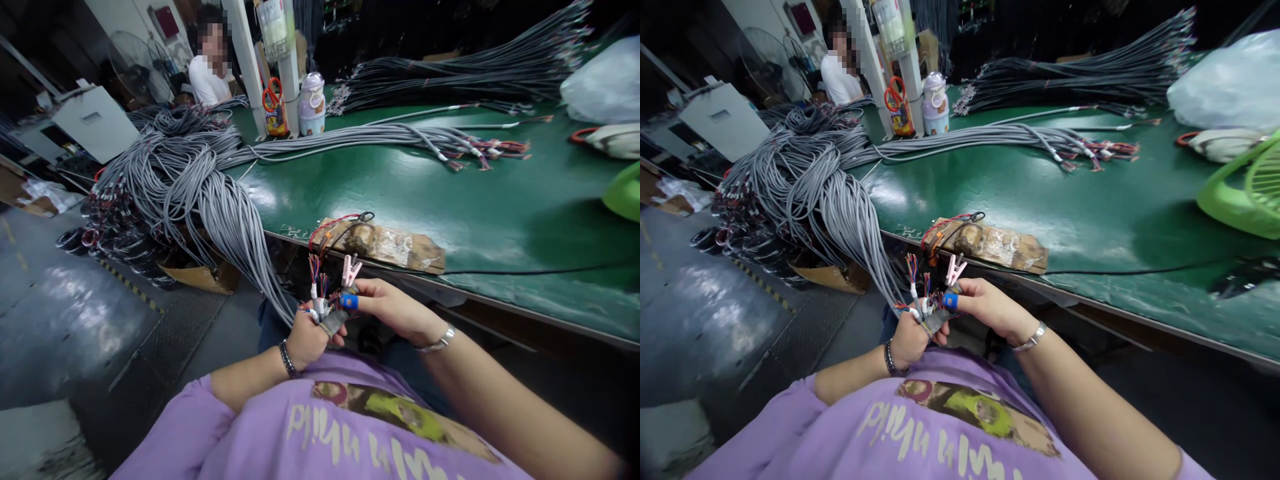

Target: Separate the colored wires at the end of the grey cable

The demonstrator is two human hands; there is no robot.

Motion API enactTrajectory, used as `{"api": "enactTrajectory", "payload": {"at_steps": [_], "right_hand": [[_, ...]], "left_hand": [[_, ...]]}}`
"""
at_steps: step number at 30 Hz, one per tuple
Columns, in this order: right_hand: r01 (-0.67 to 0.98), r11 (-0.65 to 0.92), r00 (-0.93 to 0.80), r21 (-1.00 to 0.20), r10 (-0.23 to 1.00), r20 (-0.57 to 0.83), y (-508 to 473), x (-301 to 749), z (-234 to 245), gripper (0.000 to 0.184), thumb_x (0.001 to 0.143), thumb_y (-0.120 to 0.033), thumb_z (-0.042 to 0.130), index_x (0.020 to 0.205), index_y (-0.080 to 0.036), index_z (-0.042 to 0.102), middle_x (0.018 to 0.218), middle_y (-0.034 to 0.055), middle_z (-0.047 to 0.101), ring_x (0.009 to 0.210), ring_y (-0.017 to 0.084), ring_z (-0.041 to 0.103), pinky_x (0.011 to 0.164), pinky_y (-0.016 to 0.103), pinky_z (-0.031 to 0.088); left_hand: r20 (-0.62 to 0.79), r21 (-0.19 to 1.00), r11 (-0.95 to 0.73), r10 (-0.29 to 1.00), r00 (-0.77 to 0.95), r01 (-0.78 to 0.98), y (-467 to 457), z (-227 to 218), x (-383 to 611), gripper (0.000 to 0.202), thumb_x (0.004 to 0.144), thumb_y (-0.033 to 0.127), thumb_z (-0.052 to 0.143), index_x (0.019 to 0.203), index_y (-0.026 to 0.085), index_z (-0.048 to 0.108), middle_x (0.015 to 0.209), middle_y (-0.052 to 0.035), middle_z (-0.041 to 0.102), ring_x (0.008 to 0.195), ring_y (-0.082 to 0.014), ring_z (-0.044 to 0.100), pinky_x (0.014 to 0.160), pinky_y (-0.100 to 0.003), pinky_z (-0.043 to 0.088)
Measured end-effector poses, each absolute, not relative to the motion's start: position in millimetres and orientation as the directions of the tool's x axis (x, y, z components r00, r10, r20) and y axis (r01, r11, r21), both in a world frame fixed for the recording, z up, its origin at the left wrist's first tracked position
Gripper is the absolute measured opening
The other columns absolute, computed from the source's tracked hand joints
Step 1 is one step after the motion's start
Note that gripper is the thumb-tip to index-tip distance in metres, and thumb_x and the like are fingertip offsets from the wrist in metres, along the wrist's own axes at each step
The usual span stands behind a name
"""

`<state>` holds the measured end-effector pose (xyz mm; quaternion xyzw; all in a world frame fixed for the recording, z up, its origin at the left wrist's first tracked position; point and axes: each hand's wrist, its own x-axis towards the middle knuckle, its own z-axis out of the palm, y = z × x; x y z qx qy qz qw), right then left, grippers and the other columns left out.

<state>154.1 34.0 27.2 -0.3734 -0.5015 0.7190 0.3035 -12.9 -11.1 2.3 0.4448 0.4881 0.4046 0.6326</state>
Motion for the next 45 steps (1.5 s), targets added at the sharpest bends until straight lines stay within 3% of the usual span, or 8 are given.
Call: {"api": "enactTrajectory", "payload": {"at_steps": [5,10,15,20,27,33,45], "right_hand": [[0.001,-0.232,-0.629,-0.973,0.756,-0.18,29,147,32,0.038,0.074,-0.055,0.07,0.078,-0.017,0.066,0.063,0.0023,0.067,0.055,0.017,0.061,0.059,0.03,0.048],[0.004,-0.113,-0.437,-0.994,0.894,-0.103,28,159,24,0.038,0.073,-0.055,0.072,0.074,-0.017,0.067,0.071,0.0039,0.067,0.067,0.017,0.058,0.067,0.029,0.049],[-0.068,-0.18,-0.348,-0.981,0.926,-0.146,19,160,8,0.04,0.07,-0.051,0.076,0.091,-0.019,0.067,0.088,0.0051,0.067,0.078,0.018,0.058,0.069,0.029,0.049],[-0.122,-0.104,-0.213,-0.987,0.974,-0.077,9,143,6,0.032,0.069,-0.048,0.078,0.076,-0.02,0.063,0.071,0.0007,0.064,0.067,0.016,0.057,0.069,0.03,0.048],[-0.137,-0.202,-0.452,-0.97,0.884,-0.12,10,136,24,0.033,0.076,-0.052,0.069,0.077,-0.022,0.055,0.052,-0.001,0.061,0.049,0.018,0.058,0.055,0.032,0.047],[-0.027,-0.099,-0.217,-0.995,0.972,-0.091,14,141,17,0.04,0.065,-0.058,0.076,0.066,-0.021,0.06,0.063,0.0013,0.064,0.059,0.016,0.054,0.061,0.031,0.047],[-0.128,-0.214,-0.275,-0.968,0.946,-0.172,14,143,12,0.039,0.064,-0.053,0.079,0.071,-0.018,0.063,0.068,0.0018,0.062,0.061,0.014,0.05,0.059,0.028,0.044]], "left_hand": [[-0.331,0.941,0.338,0.89,0.312,0.035,-10,5,-15,0.041,0.066,0.051,0.076,0.061,0.013,0.06,0.055,-0.0033,0.061,0.043,-0.0106,0.055,0.043,-0.021,0.04],[-0.289,0.95,0.306,0.936,0.201,-0.058,-6,-2,-17,0.044,0.074,0.055,0.069,0.061,0.013,0.062,0.054,-0.0037,0.061,0.042,-0.0099,0.055,0.042,-0.02,0.036],[-0.272,0.944,0.288,0.955,0.117,-0.157,-4,0,-14,0.048,0.075,0.058,0.066,0.062,0.013,0.06,0.053,-0.0022,0.059,0.039,-0.0087,0.053,0.039,-0.019,0.033],[-0.282,0.942,0.303,0.948,0.147,-0.142,-6,-2,-13,0.048,0.073,0.059,0.067,0.063,0.013,0.06,0.056,-0.003,0.061,0.041,-0.0091,0.054,0.039,-0.019,0.034],[-0.284,0.957,0.289,0.927,0.247,0.016,-11,-7,-18,0.05,0.072,0.062,0.067,0.064,0.014,0.061,0.054,-0.0037,0.062,0.045,-0.0119,0.058,0.045,-0.021,0.041],[-0.242,0.959,0.257,0.962,0.128,-0.118,-11,-9,-14,0.05,0.076,0.062,0.063,0.062,0.013,0.061,0.054,-0.0033,0.061,0.044,-0.0098,0.055,0.043,-0.02,0.037],[-0.305,0.911,0.317,0.949,0.085,-0.263,-7,-3,-14,0.049,0.069,0.06,0.07,0.06,0.013,0.06,0.049,-0.0025,0.057,0.04,-0.0097,0.052,0.04,-0.021,0.032]]}}
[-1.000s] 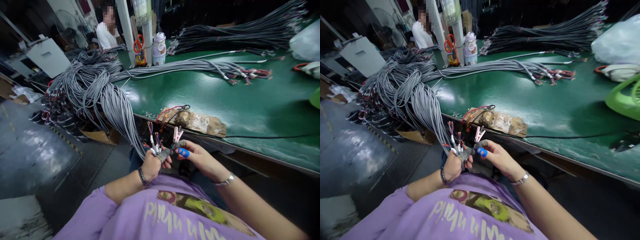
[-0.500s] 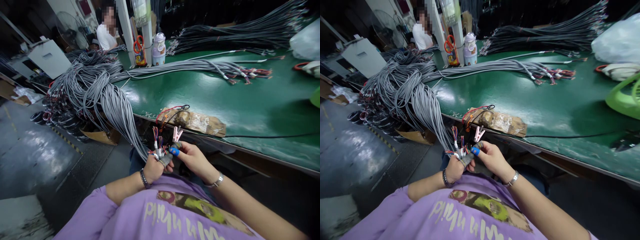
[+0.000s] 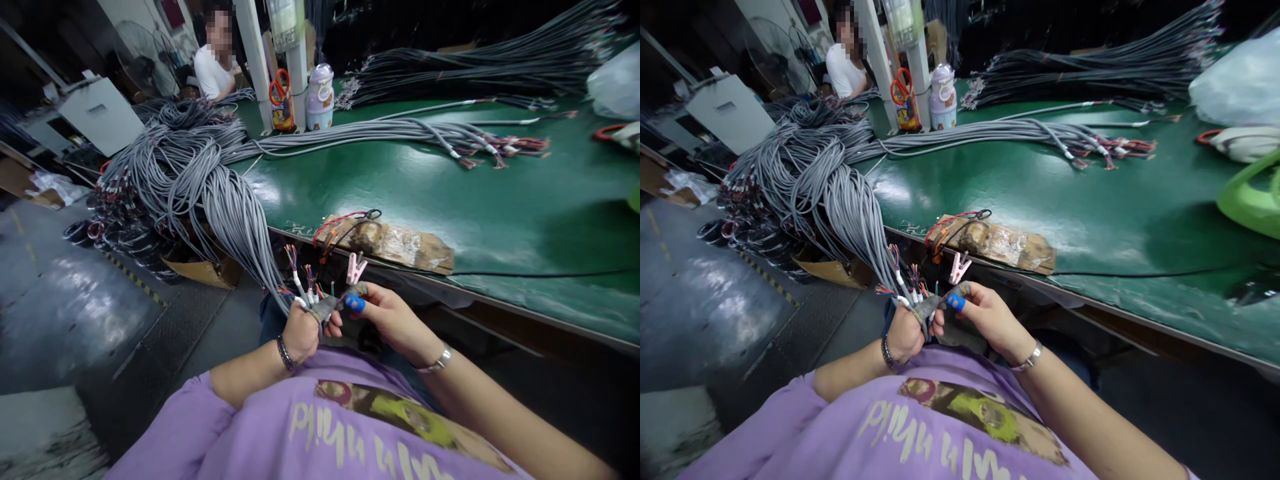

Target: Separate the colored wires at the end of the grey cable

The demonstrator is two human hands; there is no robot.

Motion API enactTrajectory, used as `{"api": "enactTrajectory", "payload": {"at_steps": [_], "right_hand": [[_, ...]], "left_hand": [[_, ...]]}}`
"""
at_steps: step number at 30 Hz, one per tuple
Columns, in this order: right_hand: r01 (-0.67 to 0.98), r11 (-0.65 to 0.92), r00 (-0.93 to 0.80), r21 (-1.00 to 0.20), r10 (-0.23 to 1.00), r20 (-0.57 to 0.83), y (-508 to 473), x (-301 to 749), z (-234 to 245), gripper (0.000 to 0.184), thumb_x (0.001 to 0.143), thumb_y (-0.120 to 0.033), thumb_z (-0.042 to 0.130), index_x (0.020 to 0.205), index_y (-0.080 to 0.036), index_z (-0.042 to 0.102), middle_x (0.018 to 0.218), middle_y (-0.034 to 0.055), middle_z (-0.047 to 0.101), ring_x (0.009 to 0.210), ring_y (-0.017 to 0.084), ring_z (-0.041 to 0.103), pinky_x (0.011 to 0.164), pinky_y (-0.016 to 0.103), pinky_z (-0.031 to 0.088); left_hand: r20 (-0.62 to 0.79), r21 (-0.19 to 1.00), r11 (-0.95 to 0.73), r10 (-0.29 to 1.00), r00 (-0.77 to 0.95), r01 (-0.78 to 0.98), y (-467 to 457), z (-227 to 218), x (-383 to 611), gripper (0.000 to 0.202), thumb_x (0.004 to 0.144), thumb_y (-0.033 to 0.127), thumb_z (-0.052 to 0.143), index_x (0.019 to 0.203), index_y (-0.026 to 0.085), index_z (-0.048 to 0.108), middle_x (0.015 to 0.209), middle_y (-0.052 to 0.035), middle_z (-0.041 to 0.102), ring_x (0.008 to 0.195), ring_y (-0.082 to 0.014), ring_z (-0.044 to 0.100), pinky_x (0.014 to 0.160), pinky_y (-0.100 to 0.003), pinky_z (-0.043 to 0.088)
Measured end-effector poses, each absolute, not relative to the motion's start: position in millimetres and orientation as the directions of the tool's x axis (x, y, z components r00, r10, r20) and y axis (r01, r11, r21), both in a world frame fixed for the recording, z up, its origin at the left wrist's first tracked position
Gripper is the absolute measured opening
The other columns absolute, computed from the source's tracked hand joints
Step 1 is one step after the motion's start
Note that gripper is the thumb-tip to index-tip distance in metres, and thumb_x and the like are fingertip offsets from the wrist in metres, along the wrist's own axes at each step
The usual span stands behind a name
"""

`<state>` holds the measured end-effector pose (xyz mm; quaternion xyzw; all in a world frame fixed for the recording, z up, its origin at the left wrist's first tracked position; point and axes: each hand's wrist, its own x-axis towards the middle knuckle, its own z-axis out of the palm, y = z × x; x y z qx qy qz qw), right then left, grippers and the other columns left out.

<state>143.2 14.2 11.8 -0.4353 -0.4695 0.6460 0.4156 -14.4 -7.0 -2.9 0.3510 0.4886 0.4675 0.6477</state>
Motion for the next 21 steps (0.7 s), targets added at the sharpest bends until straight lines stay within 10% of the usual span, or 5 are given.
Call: {"api": "enactTrajectory", "payload": {"at_steps": [21], "right_hand": [[-0.266,-0.328,-0.363,-0.906,0.905,-0.221,13,150,-2,0.023,0.069,-0.035,0.079,0.082,-0.019,0.069,0.076,0.001,0.061,0.066,0.012,0.05,0.061,0.025,0.043]], "left_hand": [[-0.258,0.929,0.265,0.964,0.062,-0.257,-7,-6,-15,0.049,0.073,0.057,0.069,0.057,0.012,0.059,0.048,-0.0014,0.056,0.038,-0.0083,0.052,0.039,-0.019,0.033]]}}
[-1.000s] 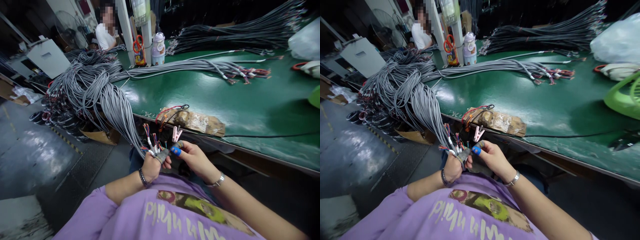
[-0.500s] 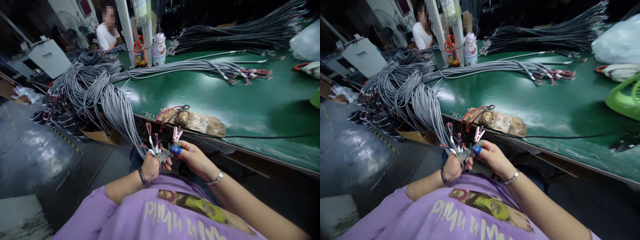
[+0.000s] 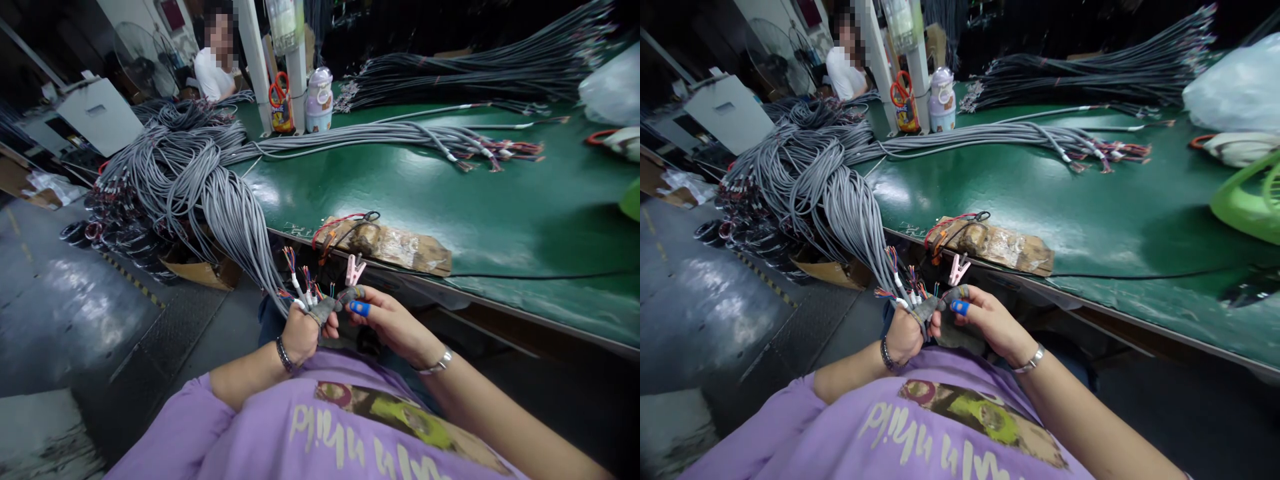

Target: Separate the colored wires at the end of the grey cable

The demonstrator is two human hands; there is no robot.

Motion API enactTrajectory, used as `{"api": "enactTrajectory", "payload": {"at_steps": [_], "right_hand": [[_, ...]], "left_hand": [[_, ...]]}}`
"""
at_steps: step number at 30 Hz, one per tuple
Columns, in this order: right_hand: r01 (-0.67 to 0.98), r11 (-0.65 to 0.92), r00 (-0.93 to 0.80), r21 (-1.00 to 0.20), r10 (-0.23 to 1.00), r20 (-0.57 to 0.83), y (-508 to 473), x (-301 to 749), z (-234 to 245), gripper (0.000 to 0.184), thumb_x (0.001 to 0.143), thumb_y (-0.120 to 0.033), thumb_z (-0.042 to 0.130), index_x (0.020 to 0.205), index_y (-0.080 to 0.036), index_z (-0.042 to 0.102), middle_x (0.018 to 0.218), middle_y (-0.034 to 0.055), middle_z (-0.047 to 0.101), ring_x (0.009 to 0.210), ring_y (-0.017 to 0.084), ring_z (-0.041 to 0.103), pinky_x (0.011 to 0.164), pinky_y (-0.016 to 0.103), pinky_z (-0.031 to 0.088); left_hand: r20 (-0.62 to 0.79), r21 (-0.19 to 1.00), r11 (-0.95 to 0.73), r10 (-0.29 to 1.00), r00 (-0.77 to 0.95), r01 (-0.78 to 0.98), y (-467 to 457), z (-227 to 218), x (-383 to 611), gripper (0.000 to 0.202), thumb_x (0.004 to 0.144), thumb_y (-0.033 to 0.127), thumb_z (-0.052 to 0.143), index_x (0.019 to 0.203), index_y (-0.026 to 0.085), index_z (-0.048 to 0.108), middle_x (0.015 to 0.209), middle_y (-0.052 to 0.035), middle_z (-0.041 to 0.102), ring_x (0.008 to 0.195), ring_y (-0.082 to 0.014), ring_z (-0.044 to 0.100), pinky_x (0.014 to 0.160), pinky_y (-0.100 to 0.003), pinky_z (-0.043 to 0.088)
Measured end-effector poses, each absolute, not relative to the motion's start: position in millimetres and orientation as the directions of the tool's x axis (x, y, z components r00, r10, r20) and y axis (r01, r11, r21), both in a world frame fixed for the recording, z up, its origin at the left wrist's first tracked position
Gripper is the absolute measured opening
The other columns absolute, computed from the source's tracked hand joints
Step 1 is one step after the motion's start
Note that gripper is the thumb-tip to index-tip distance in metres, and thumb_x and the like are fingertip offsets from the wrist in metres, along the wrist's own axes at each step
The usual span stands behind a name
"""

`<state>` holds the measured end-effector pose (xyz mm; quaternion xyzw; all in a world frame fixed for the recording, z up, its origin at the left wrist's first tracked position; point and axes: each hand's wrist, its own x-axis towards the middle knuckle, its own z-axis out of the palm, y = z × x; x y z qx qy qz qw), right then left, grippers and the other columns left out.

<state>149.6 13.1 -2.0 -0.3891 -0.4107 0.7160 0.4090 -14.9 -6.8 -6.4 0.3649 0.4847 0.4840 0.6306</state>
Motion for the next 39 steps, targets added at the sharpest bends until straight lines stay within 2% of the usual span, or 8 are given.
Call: {"api": "enactTrajectory", "payload": {"at_steps": [5,12,19,24,28,30,33,39], "right_hand": [[-0.325,-0.301,-0.334,-0.897,0.923,-0.188,16,146,-1,0.029,0.068,-0.043,0.08,0.08,-0.018,0.07,0.071,0.0003,0.058,0.062,0.011,0.048,0.06,0.025,0.042],[-0.287,-0.233,-0.278,-0.929,0.948,-0.152,16,144,-4,0.031,0.067,-0.045,0.081,0.076,-0.018,0.069,0.073,0.0013,0.062,0.065,0.012,0.049,0.063,0.027,0.041],[-0.457,-0.392,-0.352,-0.798,0.904,-0.243,13,131,-4,0.034,0.061,-0.044,0.085,0.071,-0.018,0.063,0.061,-0.0017,0.055,0.056,0.011,0.046,0.057,0.027,0.039],[-0.479,-0.375,-0.316,-0.794,0.917,-0.243,11,127,-1,0.033,0.064,-0.042,0.083,0.067,-0.017,0.061,0.059,-0.0027,0.051,0.056,0.01,0.044,0.057,0.027,0.039],[-0.487,-0.443,-0.326,-0.753,0.892,-0.314,13,133,-5,0.039,0.069,-0.054,0.075,0.067,-0.017,0.062,0.064,0.0005,0.057,0.059,0.012,0.048,0.06,0.027,0.042],[-0.468,-0.493,-0.366,-0.734,0.864,-0.346,15,137,-5,0.044,0.067,-0.06,0.073,0.072,-0.017,0.065,0.069,0.0018,0.06,0.062,0.013,0.051,0.062,0.028,0.044],[-0.378,-0.507,-0.414,-0.775,0.841,-0.348,17,142,-1,0.047,0.064,-0.061,0.075,0.073,-0.017,0.065,0.071,0.0016,0.06,0.064,0.013,0.052,0.064,0.029,0.045],[-0.185,-0.412,-0.386,-0.892,0.865,-0.319,25,145,11,0.035,0.059,-0.043,0.082,0.066,-0.016,0.061,0.063,-0.0013,0.056,0.06,0.011,0.047,0.06,0.026,0.038]], "left_hand": [[-0.264,0.93,0.276,0.961,0.085,-0.24,-8,-6,-16,0.05,0.072,0.058,0.07,0.056,0.012,0.059,0.048,-0.0018,0.056,0.038,-0.0084,0.051,0.039,-0.019,0.033],[-0.281,0.915,0.306,0.951,0.13,-0.262,-8,-5,-18,0.049,0.071,0.057,0.071,0.059,0.011,0.06,0.05,-0.0015,0.057,0.037,-0.0082,0.051,0.038,-0.019,0.034],[-0.299,0.897,0.34,0.937,0.178,-0.283,-9,-4,-17,0.046,0.071,0.055,0.071,0.067,0.01,0.064,0.052,-0.0017,0.059,0.037,-0.0085,0.052,0.037,-0.018,0.035],[-0.305,0.904,0.343,0.935,0.179,-0.255,-11,-7,-17,0.047,0.068,0.056,0.074,0.063,0.011,0.061,0.05,-0.0001,0.057,0.037,-0.008,0.051,0.037,-0.018,0.039],[-0.293,0.919,0.325,0.942,0.163,-0.224,-11,-13,-17,0.048,0.069,0.057,0.073,0.061,0.012,0.058,0.051,0.0007,0.056,0.038,-0.0081,0.051,0.039,-0.019,0.043],[-0.297,0.922,0.327,0.941,0.161,-0.21,-12,-14,-18,0.048,0.07,0.058,0.073,0.063,0.012,0.058,0.052,0.001,0.056,0.039,-0.008,0.051,0.039,-0.02,0.044],[-0.297,0.93,0.326,0.938,0.178,-0.169,-12,-13,-18,0.046,0.071,0.056,0.072,0.064,0.012,0.059,0.052,0.0005,0.057,0.039,-0.008,0.051,0.039,-0.019,0.043],[-0.298,0.945,0.317,0.935,0.19,-0.08,-14,-8,-18,0.046,0.071,0.055,0.071,0.063,0.012,0.058,0.051,0.0002,0.056,0.039,-0.0086,0.052,0.04,-0.019,0.041]]}}
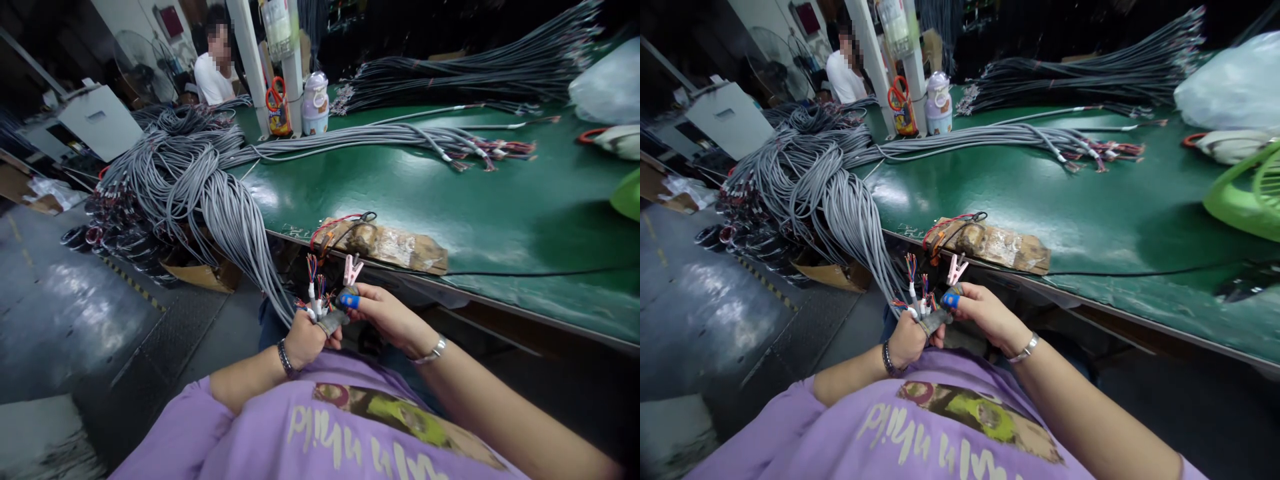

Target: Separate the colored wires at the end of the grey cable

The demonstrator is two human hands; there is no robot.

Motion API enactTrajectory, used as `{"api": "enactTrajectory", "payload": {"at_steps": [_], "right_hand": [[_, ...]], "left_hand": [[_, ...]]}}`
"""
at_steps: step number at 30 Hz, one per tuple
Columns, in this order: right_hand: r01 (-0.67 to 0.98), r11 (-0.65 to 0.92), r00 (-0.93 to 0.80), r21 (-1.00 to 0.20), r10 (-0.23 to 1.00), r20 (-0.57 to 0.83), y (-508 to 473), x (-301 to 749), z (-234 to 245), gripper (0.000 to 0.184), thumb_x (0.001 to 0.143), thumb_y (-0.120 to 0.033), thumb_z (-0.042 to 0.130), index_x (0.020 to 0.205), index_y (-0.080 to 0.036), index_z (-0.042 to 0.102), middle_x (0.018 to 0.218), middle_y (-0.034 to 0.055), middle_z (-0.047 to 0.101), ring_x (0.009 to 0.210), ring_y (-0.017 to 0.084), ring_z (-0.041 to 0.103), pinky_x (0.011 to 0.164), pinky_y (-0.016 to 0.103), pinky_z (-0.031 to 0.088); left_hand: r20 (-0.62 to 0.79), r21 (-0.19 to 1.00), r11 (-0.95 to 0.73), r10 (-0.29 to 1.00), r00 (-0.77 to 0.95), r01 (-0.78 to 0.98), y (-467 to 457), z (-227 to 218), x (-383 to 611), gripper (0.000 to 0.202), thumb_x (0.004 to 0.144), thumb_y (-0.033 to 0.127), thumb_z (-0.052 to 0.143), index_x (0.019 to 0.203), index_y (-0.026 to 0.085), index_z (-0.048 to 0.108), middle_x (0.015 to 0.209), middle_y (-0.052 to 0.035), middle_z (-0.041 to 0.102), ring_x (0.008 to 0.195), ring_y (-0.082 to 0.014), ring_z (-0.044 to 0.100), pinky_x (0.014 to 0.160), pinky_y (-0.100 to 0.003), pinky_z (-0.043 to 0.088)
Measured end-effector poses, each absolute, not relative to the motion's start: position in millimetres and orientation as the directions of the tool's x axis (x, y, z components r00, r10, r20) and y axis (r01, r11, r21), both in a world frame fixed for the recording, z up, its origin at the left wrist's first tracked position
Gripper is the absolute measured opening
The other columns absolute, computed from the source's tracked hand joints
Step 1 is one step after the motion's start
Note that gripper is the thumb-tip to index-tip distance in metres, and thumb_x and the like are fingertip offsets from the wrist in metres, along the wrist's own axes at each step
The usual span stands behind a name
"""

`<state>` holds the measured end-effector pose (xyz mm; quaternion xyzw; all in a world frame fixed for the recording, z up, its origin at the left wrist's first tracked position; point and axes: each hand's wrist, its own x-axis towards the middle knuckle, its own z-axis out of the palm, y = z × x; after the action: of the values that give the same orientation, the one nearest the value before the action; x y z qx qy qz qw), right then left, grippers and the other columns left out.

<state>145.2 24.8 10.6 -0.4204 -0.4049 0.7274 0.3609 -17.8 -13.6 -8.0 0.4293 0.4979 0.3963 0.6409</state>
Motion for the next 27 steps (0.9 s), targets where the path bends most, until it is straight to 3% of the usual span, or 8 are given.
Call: {"api": "enactTrajectory", "payload": {"at_steps": [10,16,19,22,25,27], "right_hand": [[-0.089,-0.283,-0.311,-0.955,0.919,-0.243,23,137,20,0.021,0.062,-0.035,0.073,0.065,-0.017,0.064,0.062,-0.0003,0.061,0.059,0.013,0.049,0.06,0.027,0.039],[-0.286,-0.303,-0.033,-0.909,0.951,-0.307,30,145,4,0.025,0.061,-0.033,0.077,0.061,-0.019,0.057,0.056,-0.0041,0.052,0.053,0.009,0.042,0.055,0.025,0.038],[-0.459,-0.351,-0.085,-0.816,0.932,-0.353,36,150,-1,0.031,0.066,-0.045,0.077,0.067,-0.02,0.06,0.062,-0.0014,0.056,0.055,0.011,0.046,0.057,0.027,0.042],[-0.506,-0.413,-0.232,-0.757,0.911,-0.341,40,149,1,0.041,0.071,-0.059,0.071,0.075,-0.019,0.065,0.07,0.0035,0.062,0.059,0.014,0.051,0.058,0.029,0.044],[-0.457,-0.385,-0.293,-0.802,0.916,-0.273,43,144,6,0.047,0.071,-0.066,0.067,0.077,-0.019,0.065,0.071,0.0033,0.062,0.06,0.014,0.051,0.057,0.029,0.043],[-0.383,-0.27,-0.198,-0.883,0.958,-0.207,43,140,8,0.049,0.07,-0.069,0.066,0.071,-0.02,0.063,0.065,0.0016,0.059,0.058,0.014,0.048,0.057,0.029,0.04]], "left_hand": [[-0.288,0.952,0.305,0.919,0.27,-0.023,-10,-7,-18,0.042,0.071,0.05,0.073,0.059,0.013,0.056,0.052,-0.0011,0.057,0.041,-0.0093,0.053,0.041,-0.02,0.039],[-0.287,0.94,0.329,0.907,0.308,-0.095,-13,5,-19,0.046,0.066,0.056,0.075,0.065,0.013,0.057,0.051,0.0004,0.056,0.04,-0.0093,0.052,0.041,-0.021,0.04],[-0.277,0.933,0.328,0.918,0.283,-0.15,-11,8,-19,0.047,0.067,0.058,0.074,0.069,0.012,0.06,0.052,0.0003,0.057,0.039,-0.0089,0.051,0.039,-0.021,0.039],[-0.293,0.914,0.352,0.917,0.271,-0.203,-6,12,-16,0.048,0.065,0.058,0.075,0.069,0.011,0.062,0.051,0.0006,0.056,0.037,-0.0083,0.049,0.038,-0.02,0.037],[-0.31,0.885,0.379,0.913,0.266,-0.27,1,18,-10,0.049,0.061,0.057,0.078,0.069,0.011,0.064,0.049,0.0018,0.053,0.036,-0.0077,0.047,0.036,-0.021,0.036],[-0.311,0.873,0.384,0.913,0.265,-0.301,5,21,-7,0.049,0.059,0.056,0.079,0.069,0.01,0.065,0.048,0.0022,0.052,0.035,-0.0075,0.046,0.035,-0.02,0.034]]}}
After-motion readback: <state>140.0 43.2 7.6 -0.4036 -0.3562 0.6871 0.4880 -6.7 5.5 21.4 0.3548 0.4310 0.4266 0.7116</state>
